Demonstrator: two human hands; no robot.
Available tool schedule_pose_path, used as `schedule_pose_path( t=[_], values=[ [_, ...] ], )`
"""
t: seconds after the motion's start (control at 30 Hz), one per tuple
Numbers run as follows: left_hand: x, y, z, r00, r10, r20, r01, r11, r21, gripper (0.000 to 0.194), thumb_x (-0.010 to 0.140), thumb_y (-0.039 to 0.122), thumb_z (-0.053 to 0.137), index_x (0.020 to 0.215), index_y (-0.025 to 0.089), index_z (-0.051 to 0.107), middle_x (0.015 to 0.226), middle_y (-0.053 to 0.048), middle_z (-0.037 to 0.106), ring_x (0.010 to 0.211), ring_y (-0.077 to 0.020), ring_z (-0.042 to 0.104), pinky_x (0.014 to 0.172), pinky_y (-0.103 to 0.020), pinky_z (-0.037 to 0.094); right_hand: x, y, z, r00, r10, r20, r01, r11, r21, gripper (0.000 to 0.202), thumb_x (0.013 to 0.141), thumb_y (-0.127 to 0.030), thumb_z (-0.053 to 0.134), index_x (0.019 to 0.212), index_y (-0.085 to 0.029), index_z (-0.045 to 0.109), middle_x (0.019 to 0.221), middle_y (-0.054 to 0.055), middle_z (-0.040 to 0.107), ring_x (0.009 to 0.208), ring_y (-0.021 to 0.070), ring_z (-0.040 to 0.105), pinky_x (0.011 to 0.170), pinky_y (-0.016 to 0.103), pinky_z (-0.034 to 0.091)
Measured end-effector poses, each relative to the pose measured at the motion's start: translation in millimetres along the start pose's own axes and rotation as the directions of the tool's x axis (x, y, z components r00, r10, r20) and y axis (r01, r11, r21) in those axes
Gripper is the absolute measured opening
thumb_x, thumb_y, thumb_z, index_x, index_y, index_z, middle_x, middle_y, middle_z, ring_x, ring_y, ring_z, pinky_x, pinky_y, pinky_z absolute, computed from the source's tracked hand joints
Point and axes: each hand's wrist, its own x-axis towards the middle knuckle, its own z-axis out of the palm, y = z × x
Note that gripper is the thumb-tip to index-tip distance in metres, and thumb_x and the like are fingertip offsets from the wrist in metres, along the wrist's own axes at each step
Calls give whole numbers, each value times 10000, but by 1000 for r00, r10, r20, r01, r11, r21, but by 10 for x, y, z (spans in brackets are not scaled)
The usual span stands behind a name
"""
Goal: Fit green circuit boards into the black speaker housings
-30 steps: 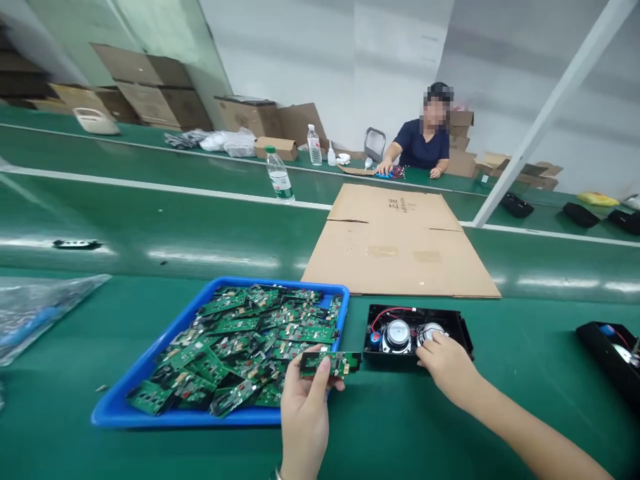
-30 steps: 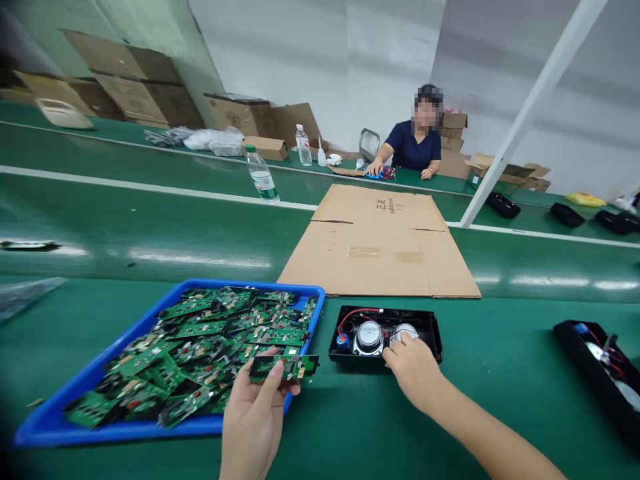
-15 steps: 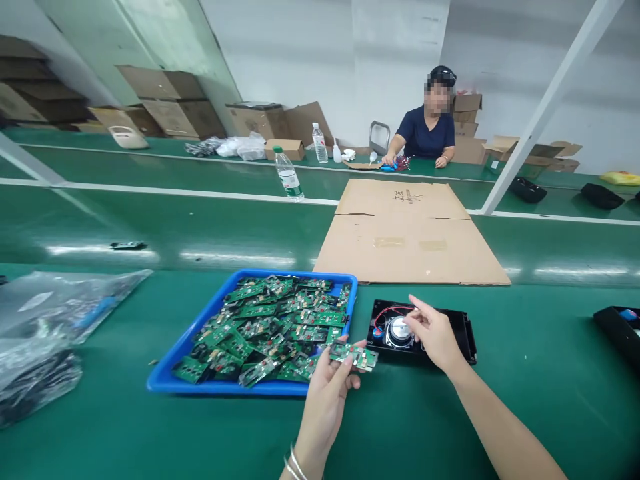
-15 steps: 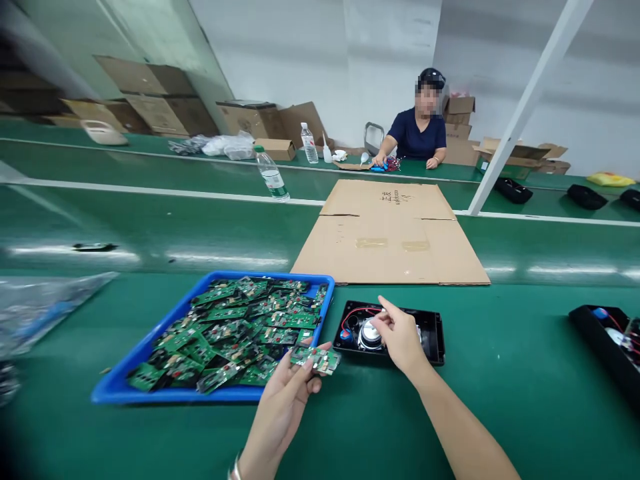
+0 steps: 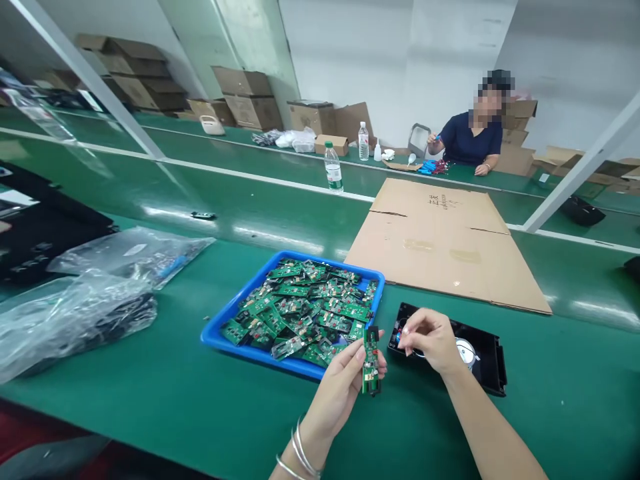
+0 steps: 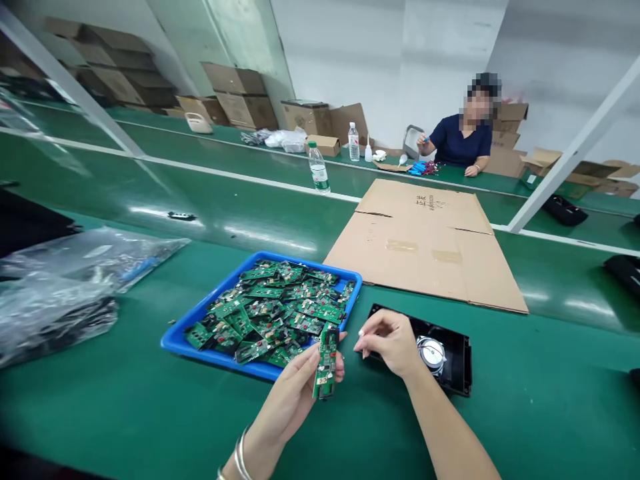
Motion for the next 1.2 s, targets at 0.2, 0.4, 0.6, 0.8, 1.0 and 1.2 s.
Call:
schedule_pose_path(
  t=[0.2, 0.4, 0.6, 0.8, 1.0, 1.2],
  values=[
    [-28, 109, 35, 998, -59, 4, 59, 998, -7, 400, 644, 442, 704, 877, 126, 628, 723, -46, 608, 614, -149, 573, 551, -241, 463, -64, -173, 135, 931, -160, 328, 330, 752, -571, 165, 866, -219, 520, 758, -184, 639, 694, -10, 634, 630, 96, 520, 628, 245, 392],
    [-41, 134, 27, 996, -78, 34, 77, 996, 39, 347, 676, 431, 676, 829, 127, 604, 709, -20, 575, 592, -137, 574, 524, -230, 477, -97, -178, 169, 893, -268, 362, 450, 575, -684, 128, 864, -129, 484, 778, -162, 573, 699, -11, 582, 662, 98, 468, 699, 285, 339],
    [-9, 122, 15, 994, -93, 53, 90, 994, 56, 335, 707, 415, 647, 844, 116, 582, 742, -44, 607, 567, -130, 580, 530, -230, 476, -109, -109, 193, 855, -343, 389, 516, 489, -703, 109, 863, -115, 484, 783, -165, 539, 714, -17, 578, 672, 97, 460, 693, 285, 321],
    [-12, 179, 34, 993, -106, 50, 97, 984, 150, 371, 677, 434, 666, 839, 111, 581, 719, -41, 614, 590, -138, 590, 547, -227, 471, -111, -91, 193, 846, -330, 418, 530, 433, -730, 137, 871, -109, 460, 761, -164, 519, 690, -22, 573, 658, 100, 434, 686, 292, 314],
    [-10, 183, 56, 997, -67, 41, 59, 981, 186, 368, 676, 423, 669, 887, 128, 611, 713, -21, 604, 621, -129, 564, 581, -229, 465, -152, -45, 194, 844, -355, 401, 526, 410, -745, 121, 869, -88, 452, 799, -160, 520, 706, -11, 575, 662, 105, 429, 690, 302, 325],
    [11, 168, 21, 995, -31, 97, 7, 970, 245, 379, 698, 416, 656, 966, 150, 630, 712, -10, 594, 623, -127, 538, 583, -227, 446, -177, -25, 176, 825, -417, 381, 549, 437, -712, 97, 866, -85, 476, 885, -151, 544, 737, 1, 597, 670, 104, 452, 692, 309, 342]
  ],
)
